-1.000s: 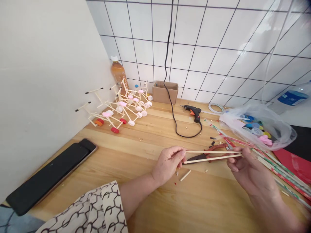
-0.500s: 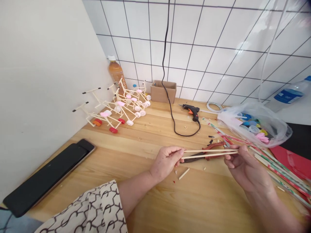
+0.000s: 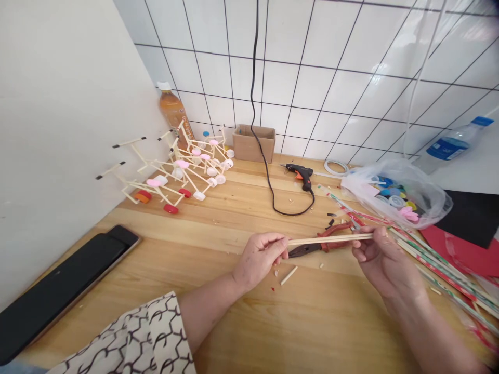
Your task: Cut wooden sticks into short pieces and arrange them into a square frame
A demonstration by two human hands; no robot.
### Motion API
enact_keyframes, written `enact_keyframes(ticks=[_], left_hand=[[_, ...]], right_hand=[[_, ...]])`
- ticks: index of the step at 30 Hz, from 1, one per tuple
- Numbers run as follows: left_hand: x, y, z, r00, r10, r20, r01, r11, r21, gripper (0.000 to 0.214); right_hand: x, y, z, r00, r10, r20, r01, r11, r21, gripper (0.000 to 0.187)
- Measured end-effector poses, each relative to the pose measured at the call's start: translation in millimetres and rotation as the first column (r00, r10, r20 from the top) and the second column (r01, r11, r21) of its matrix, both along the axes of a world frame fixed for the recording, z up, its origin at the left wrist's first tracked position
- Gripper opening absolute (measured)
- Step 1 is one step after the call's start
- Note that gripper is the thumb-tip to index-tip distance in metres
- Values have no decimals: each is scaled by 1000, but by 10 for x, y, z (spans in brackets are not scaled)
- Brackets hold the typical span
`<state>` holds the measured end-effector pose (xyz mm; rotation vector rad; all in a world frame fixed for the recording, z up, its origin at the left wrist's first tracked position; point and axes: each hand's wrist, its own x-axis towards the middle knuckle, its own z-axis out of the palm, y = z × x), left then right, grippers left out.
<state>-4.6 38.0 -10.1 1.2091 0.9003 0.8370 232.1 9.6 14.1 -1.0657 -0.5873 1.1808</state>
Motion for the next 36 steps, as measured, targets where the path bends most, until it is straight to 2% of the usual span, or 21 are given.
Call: enact_keyframes(ticks=[5,9,14,26,36], left_hand=[[-5,7,-25,993,10,-114,-4,998,58,29],[-13,2,35,980,68,-189,-51,994,93,27],[-25,9,105,968,125,-217,-107,990,93,24],[-39,40,91,959,158,-236,-140,986,92,24],[-45,32,72,955,161,-247,-138,984,108,24]], right_hand=[[-3,-9,-5,1000,14,10,-14,1000,28,19],[7,-16,7,998,55,-5,-55,998,15,22],[39,-13,23,992,122,-22,-121,992,32,29],[123,13,-6,993,121,15,-122,991,57,32],[44,0,0,998,-9,65,3,996,86,21]])
